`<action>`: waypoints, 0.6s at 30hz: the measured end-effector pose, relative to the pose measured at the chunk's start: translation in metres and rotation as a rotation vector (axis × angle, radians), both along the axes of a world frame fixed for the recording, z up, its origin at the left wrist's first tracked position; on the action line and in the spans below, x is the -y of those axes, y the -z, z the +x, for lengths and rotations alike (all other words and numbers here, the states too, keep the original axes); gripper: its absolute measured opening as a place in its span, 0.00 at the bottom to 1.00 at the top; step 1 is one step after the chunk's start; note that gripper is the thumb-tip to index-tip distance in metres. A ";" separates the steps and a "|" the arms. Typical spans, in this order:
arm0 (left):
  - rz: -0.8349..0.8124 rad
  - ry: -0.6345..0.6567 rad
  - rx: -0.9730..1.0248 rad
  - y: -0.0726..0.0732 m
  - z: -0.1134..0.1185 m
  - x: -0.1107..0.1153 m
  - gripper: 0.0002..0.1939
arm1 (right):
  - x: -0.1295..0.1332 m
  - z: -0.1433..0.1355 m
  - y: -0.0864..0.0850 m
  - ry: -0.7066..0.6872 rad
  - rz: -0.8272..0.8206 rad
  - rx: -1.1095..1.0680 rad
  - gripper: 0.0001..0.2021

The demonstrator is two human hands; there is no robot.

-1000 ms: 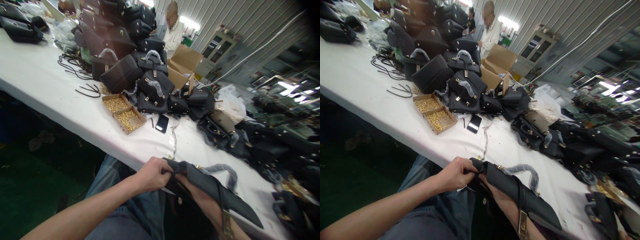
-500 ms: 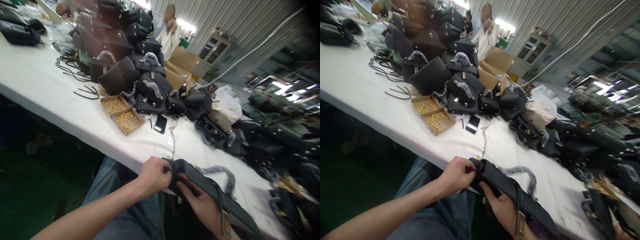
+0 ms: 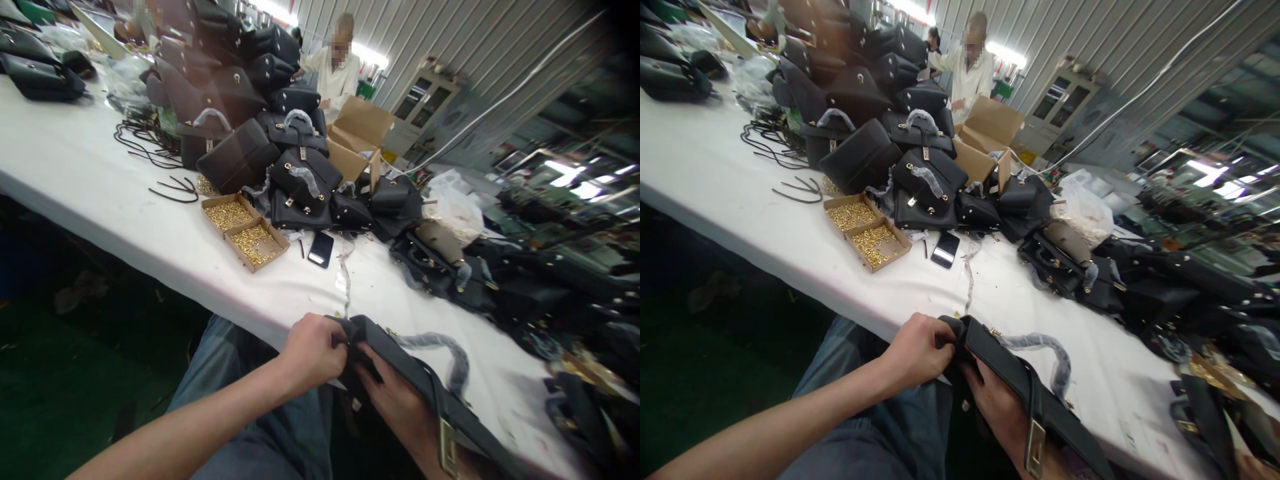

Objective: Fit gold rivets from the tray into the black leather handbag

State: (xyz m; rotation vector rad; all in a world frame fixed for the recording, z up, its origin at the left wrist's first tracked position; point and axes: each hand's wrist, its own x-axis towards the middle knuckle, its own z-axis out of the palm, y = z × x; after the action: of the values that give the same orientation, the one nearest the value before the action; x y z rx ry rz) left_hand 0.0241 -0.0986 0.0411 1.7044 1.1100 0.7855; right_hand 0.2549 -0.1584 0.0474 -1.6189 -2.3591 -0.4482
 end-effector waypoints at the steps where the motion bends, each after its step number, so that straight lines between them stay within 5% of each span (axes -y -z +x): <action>1: 0.007 -0.001 -0.017 0.000 0.001 0.000 0.11 | 0.001 -0.001 0.000 0.008 -0.009 -0.007 0.16; 7: 0.013 -0.010 -0.061 -0.002 0.006 -0.004 0.11 | 0.003 -0.008 0.004 0.061 -0.120 -0.218 0.19; 18: -0.088 0.127 0.103 -0.005 -0.004 -0.003 0.07 | -0.004 -0.010 -0.004 -0.028 -0.109 0.010 0.18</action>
State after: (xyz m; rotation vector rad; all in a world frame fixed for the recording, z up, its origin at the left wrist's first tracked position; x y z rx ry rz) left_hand 0.0196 -0.0953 0.0460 1.6256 0.9436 0.7258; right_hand 0.2446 -0.1542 0.0510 -1.6299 -2.4494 -0.3281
